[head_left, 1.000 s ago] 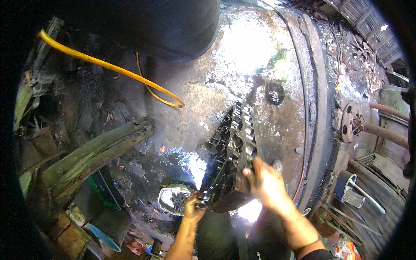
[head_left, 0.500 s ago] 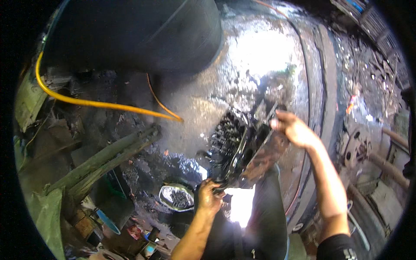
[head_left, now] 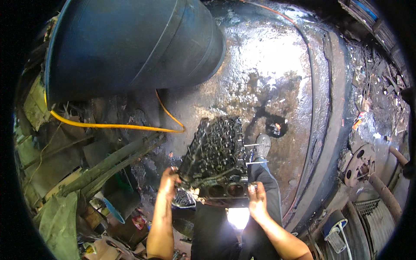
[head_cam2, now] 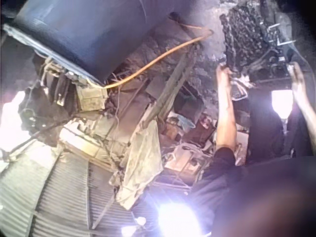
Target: The person scrubs a cylinder head with a brush in a basin of dark liquid, then rinses it with a hose. They walk through a workshop, dry their hands with a cloth, and wipe the cylinder head with the cloth. Another person is seen working on a separate cylinder head nearby.
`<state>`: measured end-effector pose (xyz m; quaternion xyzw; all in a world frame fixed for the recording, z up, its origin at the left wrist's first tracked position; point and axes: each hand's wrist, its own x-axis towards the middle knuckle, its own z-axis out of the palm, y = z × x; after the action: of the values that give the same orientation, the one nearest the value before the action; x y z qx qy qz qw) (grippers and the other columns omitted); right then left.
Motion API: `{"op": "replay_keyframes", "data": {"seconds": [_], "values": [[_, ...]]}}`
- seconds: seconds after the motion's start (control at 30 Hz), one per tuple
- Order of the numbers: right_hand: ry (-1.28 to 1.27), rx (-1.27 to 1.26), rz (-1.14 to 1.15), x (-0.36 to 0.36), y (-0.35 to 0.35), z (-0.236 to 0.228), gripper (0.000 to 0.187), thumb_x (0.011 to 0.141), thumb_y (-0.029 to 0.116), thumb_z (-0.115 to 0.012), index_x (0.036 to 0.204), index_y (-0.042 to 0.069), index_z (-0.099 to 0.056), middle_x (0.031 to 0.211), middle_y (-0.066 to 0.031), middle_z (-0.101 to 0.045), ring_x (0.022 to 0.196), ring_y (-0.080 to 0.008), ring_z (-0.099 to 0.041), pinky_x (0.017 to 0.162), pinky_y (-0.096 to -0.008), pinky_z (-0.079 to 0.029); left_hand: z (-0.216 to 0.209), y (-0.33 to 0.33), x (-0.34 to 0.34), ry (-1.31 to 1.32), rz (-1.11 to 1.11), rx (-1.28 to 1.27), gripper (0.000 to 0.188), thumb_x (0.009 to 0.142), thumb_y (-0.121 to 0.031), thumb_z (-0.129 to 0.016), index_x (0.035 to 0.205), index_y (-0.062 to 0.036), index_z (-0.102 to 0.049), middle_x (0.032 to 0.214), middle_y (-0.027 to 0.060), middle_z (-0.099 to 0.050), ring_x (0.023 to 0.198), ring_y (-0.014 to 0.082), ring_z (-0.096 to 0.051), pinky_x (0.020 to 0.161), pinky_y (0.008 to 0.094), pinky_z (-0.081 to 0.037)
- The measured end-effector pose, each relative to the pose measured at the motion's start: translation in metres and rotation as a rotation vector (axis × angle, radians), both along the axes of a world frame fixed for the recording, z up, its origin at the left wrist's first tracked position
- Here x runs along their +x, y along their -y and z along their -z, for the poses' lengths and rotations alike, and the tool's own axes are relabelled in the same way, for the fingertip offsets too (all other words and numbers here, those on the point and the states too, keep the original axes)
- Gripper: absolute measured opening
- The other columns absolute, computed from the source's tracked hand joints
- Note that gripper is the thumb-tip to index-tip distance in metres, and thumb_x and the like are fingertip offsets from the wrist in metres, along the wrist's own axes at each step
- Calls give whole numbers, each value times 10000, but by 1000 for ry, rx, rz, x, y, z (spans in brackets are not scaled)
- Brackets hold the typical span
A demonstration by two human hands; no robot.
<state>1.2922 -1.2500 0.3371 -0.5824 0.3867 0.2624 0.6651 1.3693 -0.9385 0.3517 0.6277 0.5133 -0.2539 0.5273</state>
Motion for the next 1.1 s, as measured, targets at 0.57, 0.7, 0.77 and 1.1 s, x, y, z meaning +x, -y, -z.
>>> {"op": "replay_keyframes", "data": {"seconds": [0.57, 0.7, 0.77, 1.1], "values": [[101, -327, -226, 160, -87, -8, 330, 960, 233, -480, 1017, -84, -552, 925, -256, -616, 874, -340, -592, 790, -392, -446, 22, -98, 103, 9, -7, -162, 142, 721, -56, -554, 862, -58, -567, 682, 31, -547, 496, 125, -499, 347, 253, -328], [75, -396, -294, 170, -86, -3, 328, 955, 231, -485, 1030, -81, -553, 921, -290, -607, 906, -414, -588, 804, -418, -441, 23, -97, 107, -43, -23, -179, 95, 714, -70, -549, 808, -71, -555, 681, 38, -543, 488, 136, -479, 364, 269, -330], [189, -432, -274, 173, -86, -1, 255, 959, 209, -498, 934, -41, -543, 818, -153, -573, 792, -223, -525, 722, -332, -428, 24, -96, 109, -49, -25, -162, 61, 711, -87, -549, 770, -75, -553, 672, 38, -539, 489, 142, -478, 375, 281, -330], [173, -342, -257, 201, -84, -13, 250, 949, 211, -528, 1026, -24, -565, 838, -153, -597, 774, -207, -540, 758, -306, -439, 29, -104, 124, -33, -25, -219, 73, 696, -150, -579, 750, -101, -568, 680, 46, -566, 503, 177, -523, 378, 309, -363]]}}
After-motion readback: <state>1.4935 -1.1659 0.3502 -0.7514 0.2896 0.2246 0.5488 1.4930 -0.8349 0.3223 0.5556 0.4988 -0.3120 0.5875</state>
